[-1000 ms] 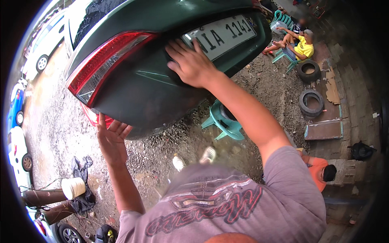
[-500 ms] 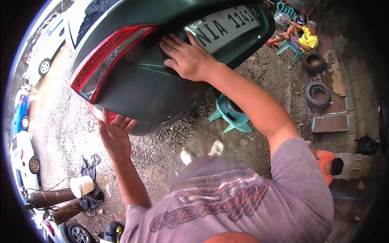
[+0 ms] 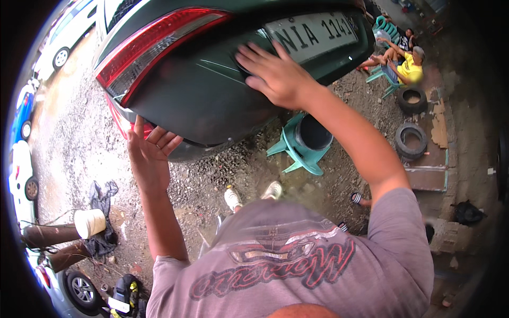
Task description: The person sands the trunk of a car by hand using a piece of sandpaper dipped in water from a bucket.
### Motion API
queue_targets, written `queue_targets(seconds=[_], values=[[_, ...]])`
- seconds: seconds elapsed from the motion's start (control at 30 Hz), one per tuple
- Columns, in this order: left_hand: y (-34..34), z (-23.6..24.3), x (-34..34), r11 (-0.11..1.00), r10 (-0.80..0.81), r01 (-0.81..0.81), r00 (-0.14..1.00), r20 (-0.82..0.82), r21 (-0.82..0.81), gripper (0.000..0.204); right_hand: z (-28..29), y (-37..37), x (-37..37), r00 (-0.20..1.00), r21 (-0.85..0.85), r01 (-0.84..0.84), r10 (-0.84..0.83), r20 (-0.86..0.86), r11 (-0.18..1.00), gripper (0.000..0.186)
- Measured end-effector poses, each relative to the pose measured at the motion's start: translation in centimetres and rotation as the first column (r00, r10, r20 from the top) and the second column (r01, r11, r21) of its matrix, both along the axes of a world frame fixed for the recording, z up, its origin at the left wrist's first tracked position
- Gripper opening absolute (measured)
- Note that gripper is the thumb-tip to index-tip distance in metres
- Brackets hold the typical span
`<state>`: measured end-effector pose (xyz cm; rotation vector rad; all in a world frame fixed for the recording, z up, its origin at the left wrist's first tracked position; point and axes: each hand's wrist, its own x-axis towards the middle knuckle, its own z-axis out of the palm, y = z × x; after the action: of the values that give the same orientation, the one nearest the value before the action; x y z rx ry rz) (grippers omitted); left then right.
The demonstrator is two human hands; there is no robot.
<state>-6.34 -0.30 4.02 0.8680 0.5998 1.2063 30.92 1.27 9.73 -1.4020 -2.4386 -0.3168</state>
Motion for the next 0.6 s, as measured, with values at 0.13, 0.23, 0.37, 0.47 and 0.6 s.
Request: queue_targets(seconds=[0.13,0.23,0.37,0.47,0.6], values=[[0.1,-0.4,0.9,1.000,0.011,-0.010,0.999,-0.044,0.004,0.082,-1.0,-3.2,1.4,0.998,-0.048,-0.012,0.015,0.061,0.999,0.057],[-0.2,0.1,1.1,0.999,0.026,-0.024,0.998,-0.053,0.030,0.083,0.9,2.0,-1.8,0.999,0.022,-0.045,0.044,0.031,0.999,0.057],[-0.4,0.5,0.8,1.000,0.017,-0.016,1.000,-0.026,0.027,0.082,1.6,2.0,-1.0,0.991,-0.034,-0.108,0.111,0.081,0.994,0.058],[-0.4,0.4,1.0,0.998,0.061,-0.061,0.997,-0.056,-0.010,0.083,0.9,-1.9,2.1,0.979,-0.141,-0.081,0.106,0.177,0.987,0.058],[-0.4,0.4,1.3,0.999,0.054,-0.054,0.993,-0.108,0.003,0.083,1.6,1.2,-0.9,0.978,-0.076,-0.143,0.153,0.143,0.987,0.058]])
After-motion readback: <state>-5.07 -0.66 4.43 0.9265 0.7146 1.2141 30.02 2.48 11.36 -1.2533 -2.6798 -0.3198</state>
